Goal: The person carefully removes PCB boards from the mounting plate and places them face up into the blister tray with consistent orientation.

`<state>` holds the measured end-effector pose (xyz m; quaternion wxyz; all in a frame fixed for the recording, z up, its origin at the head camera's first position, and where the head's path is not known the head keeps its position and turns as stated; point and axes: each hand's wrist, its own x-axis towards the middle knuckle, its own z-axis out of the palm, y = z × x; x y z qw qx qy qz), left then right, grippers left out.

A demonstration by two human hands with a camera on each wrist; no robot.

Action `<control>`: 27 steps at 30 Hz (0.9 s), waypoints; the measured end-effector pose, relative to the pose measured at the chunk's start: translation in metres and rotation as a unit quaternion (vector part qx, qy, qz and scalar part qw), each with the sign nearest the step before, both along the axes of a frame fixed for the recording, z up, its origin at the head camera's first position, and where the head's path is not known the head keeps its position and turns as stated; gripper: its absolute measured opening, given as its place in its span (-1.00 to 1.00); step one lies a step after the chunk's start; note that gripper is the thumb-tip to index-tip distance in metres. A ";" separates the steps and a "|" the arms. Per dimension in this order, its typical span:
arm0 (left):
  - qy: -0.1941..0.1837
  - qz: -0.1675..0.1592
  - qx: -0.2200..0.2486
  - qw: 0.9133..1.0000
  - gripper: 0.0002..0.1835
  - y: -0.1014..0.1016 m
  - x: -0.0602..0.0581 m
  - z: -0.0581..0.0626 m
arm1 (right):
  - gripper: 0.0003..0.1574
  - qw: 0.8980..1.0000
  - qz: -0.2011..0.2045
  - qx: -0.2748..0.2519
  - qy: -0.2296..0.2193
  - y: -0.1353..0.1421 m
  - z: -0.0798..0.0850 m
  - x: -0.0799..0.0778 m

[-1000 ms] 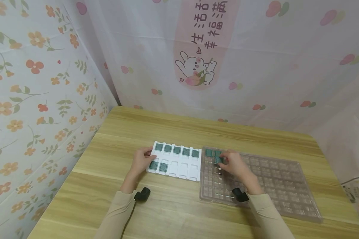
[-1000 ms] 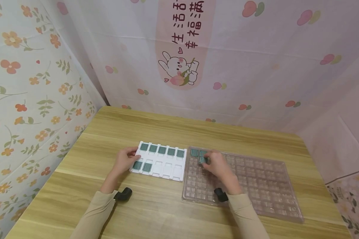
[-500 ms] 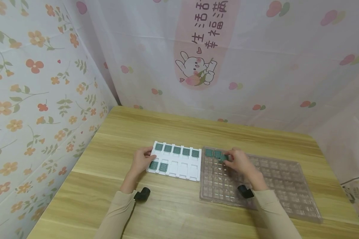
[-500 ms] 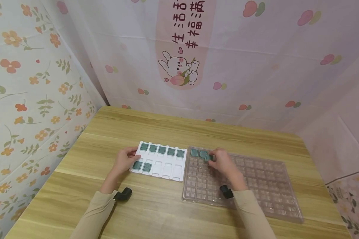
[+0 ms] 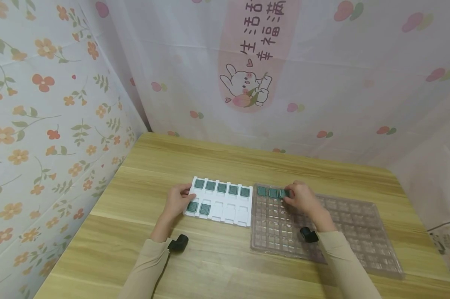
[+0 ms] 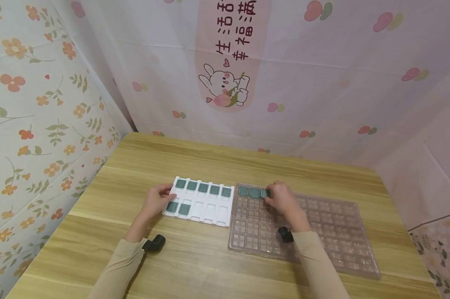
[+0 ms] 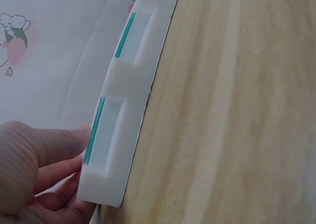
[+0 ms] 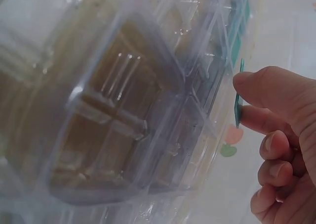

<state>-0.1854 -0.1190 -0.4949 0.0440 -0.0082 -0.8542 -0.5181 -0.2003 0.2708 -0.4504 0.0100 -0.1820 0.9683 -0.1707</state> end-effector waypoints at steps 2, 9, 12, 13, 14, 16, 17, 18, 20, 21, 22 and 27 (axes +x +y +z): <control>-0.002 0.001 0.000 1.000 -0.60 0.000 0.000 -0.001 | -0.67 1.000 0.001 0.006 0.002 0.000 0.000 -0.001; -0.003 0.004 -0.004 1.000 -0.59 -0.001 -0.001 -0.003 | -0.66 0.999 0.003 0.040 0.018 0.004 -0.005 -0.004; -0.002 0.003 -0.008 1.000 -0.59 0.000 0.000 -0.003 | -0.66 0.999 0.005 0.044 0.025 0.005 -0.007 -0.004; -0.003 0.003 -0.009 1.000 -0.59 0.000 0.000 -0.002 | -0.66 0.999 0.006 0.045 0.027 0.004 -0.007 -0.004; -0.002 0.003 -0.011 1.000 -0.59 0.000 0.000 -0.002 | -0.66 0.998 0.007 0.046 0.031 0.004 -0.006 -0.004; -0.004 0.004 -0.014 1.000 -0.60 0.000 0.000 -0.001 | -0.67 0.998 0.009 0.051 0.039 0.004 -0.006 -0.004; -0.004 0.005 -0.015 1.000 -0.60 0.000 0.000 -0.001 | -0.68 0.998 0.010 0.054 0.042 0.003 -0.005 -0.004; -0.003 0.005 -0.016 1.000 -0.60 0.000 0.000 -0.001 | -0.68 0.997 0.010 0.056 0.044 0.003 -0.005 -0.004; 0.000 0.004 -0.018 1.000 -0.60 0.000 0.000 0.000 | -0.69 0.997 0.011 0.060 0.048 0.002 -0.004 -0.004; -0.001 0.004 -0.017 1.000 -0.60 0.000 0.000 -0.001 | -0.69 0.997 0.011 0.062 0.050 0.002 -0.004 -0.004; 0.000 0.004 -0.017 1.000 -0.60 0.000 0.000 -0.001 | -0.69 0.997 0.012 0.063 0.052 0.002 -0.004 -0.004; -0.002 0.002 -0.014 1.000 -0.60 0.000 -0.001 -0.001 | -0.67 0.996 0.011 0.070 0.056 0.002 -0.004 -0.003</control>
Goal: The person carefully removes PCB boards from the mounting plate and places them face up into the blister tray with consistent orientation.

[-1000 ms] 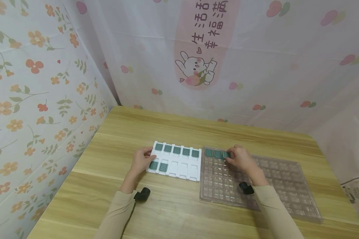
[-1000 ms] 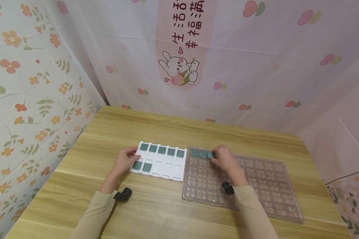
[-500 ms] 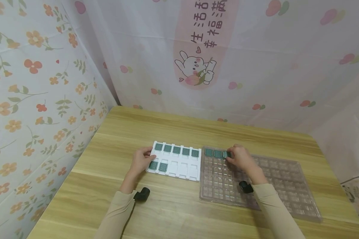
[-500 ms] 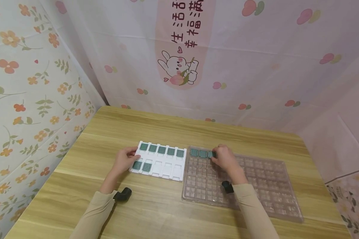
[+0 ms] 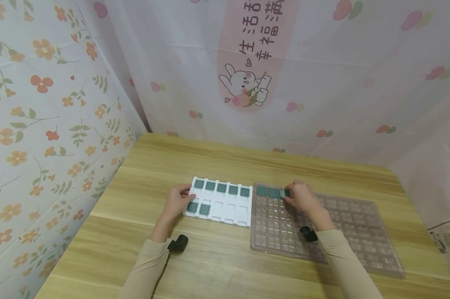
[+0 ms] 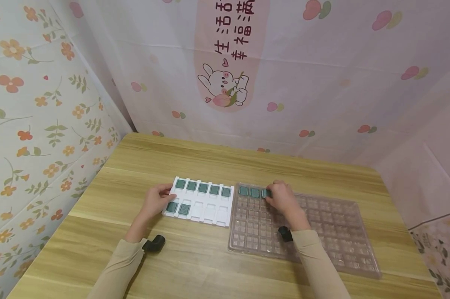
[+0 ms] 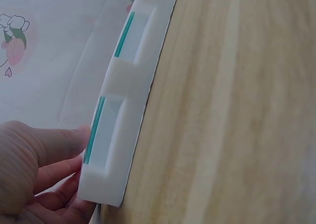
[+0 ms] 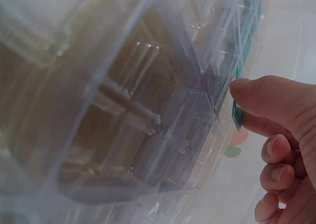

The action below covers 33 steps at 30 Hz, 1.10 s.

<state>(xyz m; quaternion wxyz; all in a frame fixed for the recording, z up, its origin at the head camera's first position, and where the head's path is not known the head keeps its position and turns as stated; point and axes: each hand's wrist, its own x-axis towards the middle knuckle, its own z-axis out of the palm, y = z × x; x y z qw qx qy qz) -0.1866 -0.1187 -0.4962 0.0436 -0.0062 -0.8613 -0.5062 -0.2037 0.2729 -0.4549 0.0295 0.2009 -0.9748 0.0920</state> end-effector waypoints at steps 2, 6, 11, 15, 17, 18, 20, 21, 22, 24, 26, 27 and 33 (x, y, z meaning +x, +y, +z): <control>0.000 0.000 0.000 1.000 -0.60 0.000 0.000 0.000 | -0.67 1.000 -0.002 0.002 -0.003 0.000 0.000 0.000; -0.002 0.003 0.001 1.000 -0.60 0.000 0.000 -0.001 | -0.67 1.000 -0.002 -0.002 -0.006 0.000 0.000 0.000; -0.003 0.005 0.000 1.000 -0.60 0.000 0.001 0.000 | -0.68 1.000 0.002 -0.007 0.002 0.000 -0.001 0.000; -0.005 0.006 -0.001 1.000 -0.61 -0.001 0.001 0.000 | -0.67 1.000 -0.001 -0.018 0.002 0.000 -0.002 0.001; -0.006 0.006 0.000 1.000 -0.61 -0.001 0.001 0.001 | -0.67 0.999 -0.004 -0.034 -0.002 0.000 -0.002 0.002; -0.005 0.007 -0.001 1.000 -0.61 -0.001 0.001 0.001 | -0.66 0.999 -0.007 -0.041 -0.005 -0.001 -0.003 0.003; -0.004 0.006 0.000 1.000 -0.61 -0.001 0.001 0.001 | -0.66 0.998 -0.009 -0.054 -0.008 -0.001 -0.004 0.003; -0.005 0.006 0.001 1.000 -0.61 -0.001 0.001 0.001 | -0.67 0.998 -0.008 -0.056 -0.007 -0.002 -0.004 0.003; -0.004 0.005 0.001 1.000 -0.61 0.000 0.001 0.001 | -0.67 0.998 -0.009 -0.057 -0.007 -0.003 -0.004 0.004; -0.006 0.005 0.002 1.000 -0.61 0.000 0.002 0.001 | -0.66 0.998 -0.011 -0.058 -0.006 -0.004 -0.004 0.004; -0.009 0.005 0.004 1.000 -0.61 0.000 0.002 0.001 | -0.65 0.998 -0.013 -0.062 -0.009 -0.006 -0.003 0.005; -0.011 0.006 0.005 1.000 -0.61 0.000 0.002 0.001 | -0.64 0.998 -0.013 -0.063 -0.011 -0.008 -0.003 0.005; -0.014 0.009 0.005 1.000 -0.60 0.000 0.001 0.000 | -0.62 0.997 -0.014 -0.079 -0.023 -0.017 0.004 0.011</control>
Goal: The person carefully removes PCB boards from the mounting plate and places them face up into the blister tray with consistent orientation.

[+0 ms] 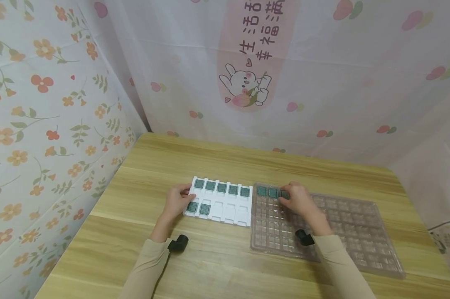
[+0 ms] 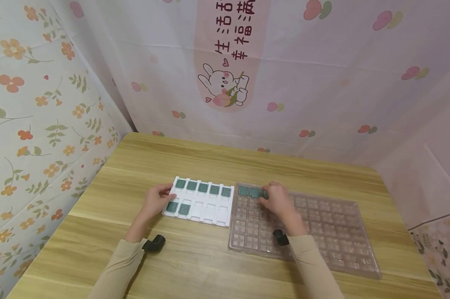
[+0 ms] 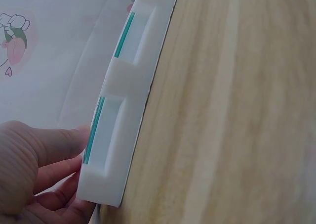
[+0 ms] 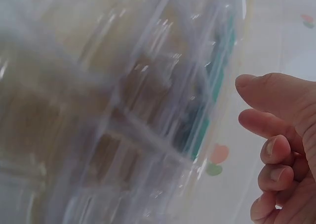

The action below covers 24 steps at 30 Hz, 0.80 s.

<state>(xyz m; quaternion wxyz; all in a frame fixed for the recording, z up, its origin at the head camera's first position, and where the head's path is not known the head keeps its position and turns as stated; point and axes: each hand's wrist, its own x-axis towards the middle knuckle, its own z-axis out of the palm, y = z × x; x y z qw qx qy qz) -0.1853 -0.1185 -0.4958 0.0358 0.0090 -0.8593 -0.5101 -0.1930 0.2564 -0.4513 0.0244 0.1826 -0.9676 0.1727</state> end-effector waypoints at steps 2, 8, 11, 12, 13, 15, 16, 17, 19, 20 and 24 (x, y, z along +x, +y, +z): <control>0.000 0.001 0.001 1.000 -0.60 0.000 0.000 0.000 | -0.61 1.000 0.004 -0.007 0.001 -0.003 0.002 0.002; 0.004 -0.001 0.003 1.000 -0.61 -0.001 0.000 0.000 | -0.59 0.999 0.018 -0.024 0.012 -0.013 0.003 0.004; 0.001 -0.001 0.002 1.000 -0.61 -0.001 0.000 0.000 | -0.61 0.999 0.026 -0.034 0.014 -0.017 0.005 0.006; 0.002 -0.001 0.002 1.000 -0.61 -0.001 0.000 0.000 | -0.62 0.999 0.028 -0.037 0.015 -0.018 0.005 0.007; 0.003 -0.002 0.000 1.000 -0.61 -0.001 0.000 -0.001 | -0.63 0.999 0.030 -0.040 0.017 -0.020 0.005 0.007; 0.004 -0.002 0.000 1.000 -0.61 -0.001 0.000 -0.001 | -0.65 0.998 0.036 -0.041 0.023 -0.022 0.005 0.008; 0.003 -0.002 0.000 1.000 -0.61 -0.001 0.000 -0.001 | -0.67 0.998 0.040 -0.041 0.027 -0.023 0.005 0.009; 0.003 -0.001 0.000 1.000 -0.61 -0.001 0.000 -0.001 | -0.67 0.998 0.045 -0.039 0.032 -0.024 0.005 0.009; 0.003 -0.001 -0.001 1.000 -0.61 -0.001 0.000 -0.001 | -0.68 0.997 0.049 -0.039 0.037 -0.026 0.004 0.010; 0.003 0.000 -0.001 1.000 -0.61 -0.001 0.000 -0.001 | -0.68 0.997 0.053 -0.039 0.041 -0.027 0.004 0.010; 0.007 -0.001 -0.001 1.000 -0.61 -0.001 0.000 -0.001 | -0.69 0.995 0.065 -0.055 0.044 -0.031 0.003 0.011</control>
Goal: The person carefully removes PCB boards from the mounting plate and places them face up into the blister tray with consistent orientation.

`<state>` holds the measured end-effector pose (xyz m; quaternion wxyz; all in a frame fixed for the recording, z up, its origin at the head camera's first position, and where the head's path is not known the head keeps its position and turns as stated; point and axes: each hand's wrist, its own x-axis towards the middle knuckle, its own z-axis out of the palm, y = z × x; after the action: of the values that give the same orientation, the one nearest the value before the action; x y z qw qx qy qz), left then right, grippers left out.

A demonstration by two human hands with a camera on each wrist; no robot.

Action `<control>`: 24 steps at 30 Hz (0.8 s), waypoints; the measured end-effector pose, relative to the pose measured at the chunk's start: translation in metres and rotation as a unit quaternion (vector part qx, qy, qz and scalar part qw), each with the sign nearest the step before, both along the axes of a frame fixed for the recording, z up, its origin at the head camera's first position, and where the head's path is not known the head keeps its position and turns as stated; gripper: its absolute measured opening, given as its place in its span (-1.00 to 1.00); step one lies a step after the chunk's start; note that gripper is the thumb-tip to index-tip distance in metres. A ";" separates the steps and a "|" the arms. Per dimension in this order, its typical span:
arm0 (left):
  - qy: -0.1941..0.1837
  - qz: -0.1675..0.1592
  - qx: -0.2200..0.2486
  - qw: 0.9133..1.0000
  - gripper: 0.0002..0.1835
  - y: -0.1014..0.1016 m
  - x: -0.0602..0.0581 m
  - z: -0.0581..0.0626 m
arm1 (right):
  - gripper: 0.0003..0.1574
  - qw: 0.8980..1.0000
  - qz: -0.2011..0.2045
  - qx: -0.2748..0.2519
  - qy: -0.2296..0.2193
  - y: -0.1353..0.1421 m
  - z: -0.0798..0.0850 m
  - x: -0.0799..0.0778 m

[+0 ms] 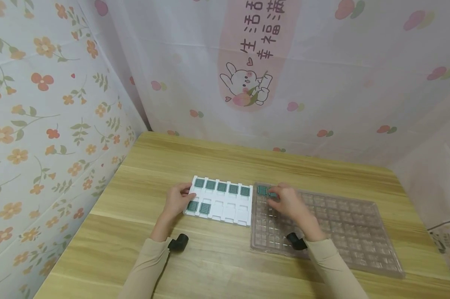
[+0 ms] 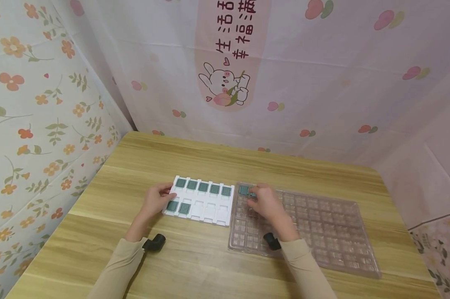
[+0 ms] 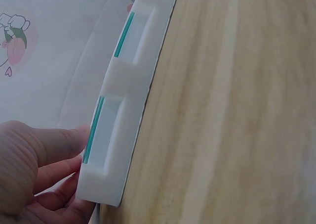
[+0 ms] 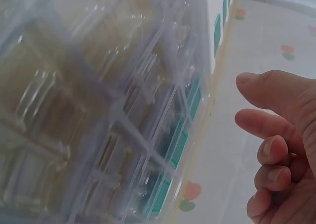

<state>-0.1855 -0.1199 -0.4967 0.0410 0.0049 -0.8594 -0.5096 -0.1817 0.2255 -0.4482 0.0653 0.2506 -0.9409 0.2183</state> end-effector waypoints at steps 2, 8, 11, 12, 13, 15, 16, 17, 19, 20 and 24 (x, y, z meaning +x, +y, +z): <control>-0.001 0.000 0.001 1.000 -0.61 0.000 0.000 0.000 | -0.70 1.000 0.007 -0.004 0.006 -0.002 0.000 0.000; 0.000 -0.001 0.000 1.000 -0.61 0.001 -0.001 0.000 | -0.68 1.000 0.010 -0.004 -0.013 -0.012 -0.001 0.001; -0.005 0.000 0.002 1.000 -0.61 0.001 -0.001 0.001 | -0.65 0.999 0.009 -0.005 -0.037 -0.017 0.000 0.002; -0.005 -0.001 0.001 1.000 -0.60 0.001 -0.001 0.000 | -0.64 0.999 0.009 -0.007 -0.044 -0.019 0.000 0.002; -0.006 -0.001 0.000 1.000 -0.60 0.001 -0.001 0.000 | -0.64 0.999 0.010 -0.008 -0.048 -0.021 0.000 0.003; -0.008 -0.001 -0.003 1.000 -0.60 0.001 0.000 0.000 | -0.64 0.998 0.009 -0.012 -0.055 -0.025 0.000 0.004; -0.007 -0.001 -0.004 1.000 -0.60 0.001 0.000 0.000 | -0.64 0.999 0.010 -0.013 -0.052 -0.026 0.000 0.004; -0.007 -0.002 -0.004 1.000 -0.60 0.001 0.000 0.000 | -0.64 0.998 0.011 -0.015 -0.052 -0.028 0.000 0.004; -0.009 0.000 -0.002 1.000 -0.60 0.001 0.000 0.001 | -0.65 0.999 0.010 -0.016 -0.051 -0.032 0.000 0.005; -0.010 0.001 0.000 1.000 -0.60 0.001 0.000 0.001 | -0.65 0.999 0.010 -0.016 -0.050 -0.034 0.000 0.005; -0.012 0.003 0.006 1.000 -0.60 0.002 0.000 0.002 | -0.66 0.999 0.016 -0.016 -0.048 -0.041 0.000 0.007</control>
<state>-0.1855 -0.1182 -0.4948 0.0322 0.0142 -0.8568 -0.5145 -0.1751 0.1841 -0.4482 0.0207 0.2534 -0.9352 0.2463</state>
